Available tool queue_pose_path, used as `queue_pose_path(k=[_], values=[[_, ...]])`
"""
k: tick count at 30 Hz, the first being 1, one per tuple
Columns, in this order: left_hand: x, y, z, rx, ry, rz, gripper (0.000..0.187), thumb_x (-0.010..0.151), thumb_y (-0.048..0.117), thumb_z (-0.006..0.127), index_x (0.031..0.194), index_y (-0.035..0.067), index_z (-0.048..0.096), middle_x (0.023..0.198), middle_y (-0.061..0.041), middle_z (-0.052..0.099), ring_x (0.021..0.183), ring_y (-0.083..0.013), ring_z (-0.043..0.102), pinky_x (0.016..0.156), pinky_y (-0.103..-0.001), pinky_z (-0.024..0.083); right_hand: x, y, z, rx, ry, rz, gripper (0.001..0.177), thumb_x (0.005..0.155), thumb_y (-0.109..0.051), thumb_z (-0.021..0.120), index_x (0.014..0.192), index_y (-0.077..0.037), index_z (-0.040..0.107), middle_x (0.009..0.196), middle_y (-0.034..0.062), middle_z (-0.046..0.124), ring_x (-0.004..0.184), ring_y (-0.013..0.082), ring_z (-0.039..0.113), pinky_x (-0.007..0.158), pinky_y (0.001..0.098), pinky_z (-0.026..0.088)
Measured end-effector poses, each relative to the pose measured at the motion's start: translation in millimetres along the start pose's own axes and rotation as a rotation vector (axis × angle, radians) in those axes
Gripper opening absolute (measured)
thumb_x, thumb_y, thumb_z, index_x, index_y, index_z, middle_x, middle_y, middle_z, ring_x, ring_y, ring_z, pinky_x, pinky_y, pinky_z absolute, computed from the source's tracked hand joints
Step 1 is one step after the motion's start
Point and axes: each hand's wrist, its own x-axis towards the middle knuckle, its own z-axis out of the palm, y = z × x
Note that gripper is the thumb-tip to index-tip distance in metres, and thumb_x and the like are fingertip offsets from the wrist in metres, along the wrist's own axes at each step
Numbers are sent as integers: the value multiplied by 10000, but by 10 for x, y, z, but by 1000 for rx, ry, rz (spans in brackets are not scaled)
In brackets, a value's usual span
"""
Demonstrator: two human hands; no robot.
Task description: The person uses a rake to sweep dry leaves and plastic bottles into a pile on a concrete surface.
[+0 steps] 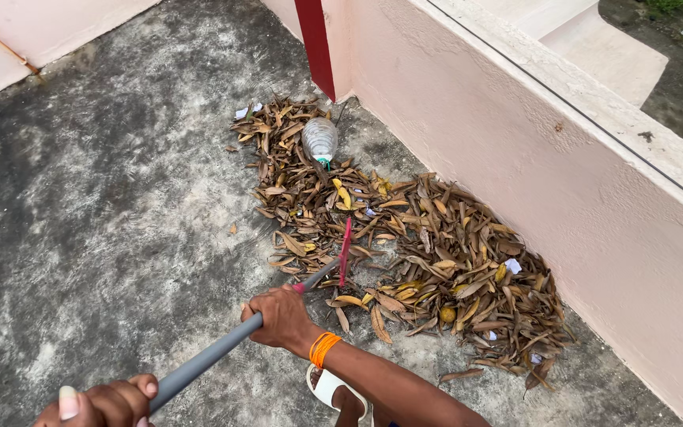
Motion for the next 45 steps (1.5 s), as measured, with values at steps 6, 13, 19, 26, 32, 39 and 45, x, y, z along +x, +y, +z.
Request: queue_pose_path(k=[6,13,19,26,32,39,45], values=[[-78,26,1034,277,202,101,426,1118,76,498,701,125,433,534,-58,475,531,-169,518,828,-512,566,84,46,327,105,133,-100,379,946,-319,639,630,-126,557,666,83,636,678,290,651,809,488,499],[-34,-593,1268,97,332,14,454,1096,140,526,654,119,425,540,-20,382,498,-149,395,723,-447,487,-316,823,516,8,-170,290,227,892,-377,671,906,-155,718,884,108,715,856,329,705,818,493,542],[120,-656,972,-92,505,-107,448,1111,204,466,675,142,384,528,-6,336,495,-150,365,724,-456,484,-359,1061,391,-243,-214,292,156,812,-312,696,843,-165,738,823,135,708,847,318,702,867,444,522],[294,-139,766,-121,440,-64,495,1146,213,479,667,155,365,521,-10,312,494,-142,352,731,-453,484,-166,589,464,-184,172,82,247,867,-278,671,674,-126,672,672,101,691,738,317,669,850,481,490],[368,390,544,57,424,4,495,1120,129,507,642,141,376,523,-36,344,488,-157,399,712,-499,507,263,-111,705,16,265,-36,361,910,-235,664,575,-150,561,592,71,616,583,288,609,780,453,491],[105,364,-541,248,223,2,451,1130,150,464,684,155,399,494,-62,436,428,-162,487,681,-505,594,593,-789,1181,126,131,-92,420,936,-263,650,575,-140,475,583,64,558,605,266,590,740,437,447],[-241,174,-657,593,294,-184,388,1014,148,503,632,94,458,557,-102,589,573,-185,649,702,-444,599,561,-805,1724,116,-121,-128,401,939,-356,645,642,-116,523,675,74,620,689,286,630,823,463,472]])
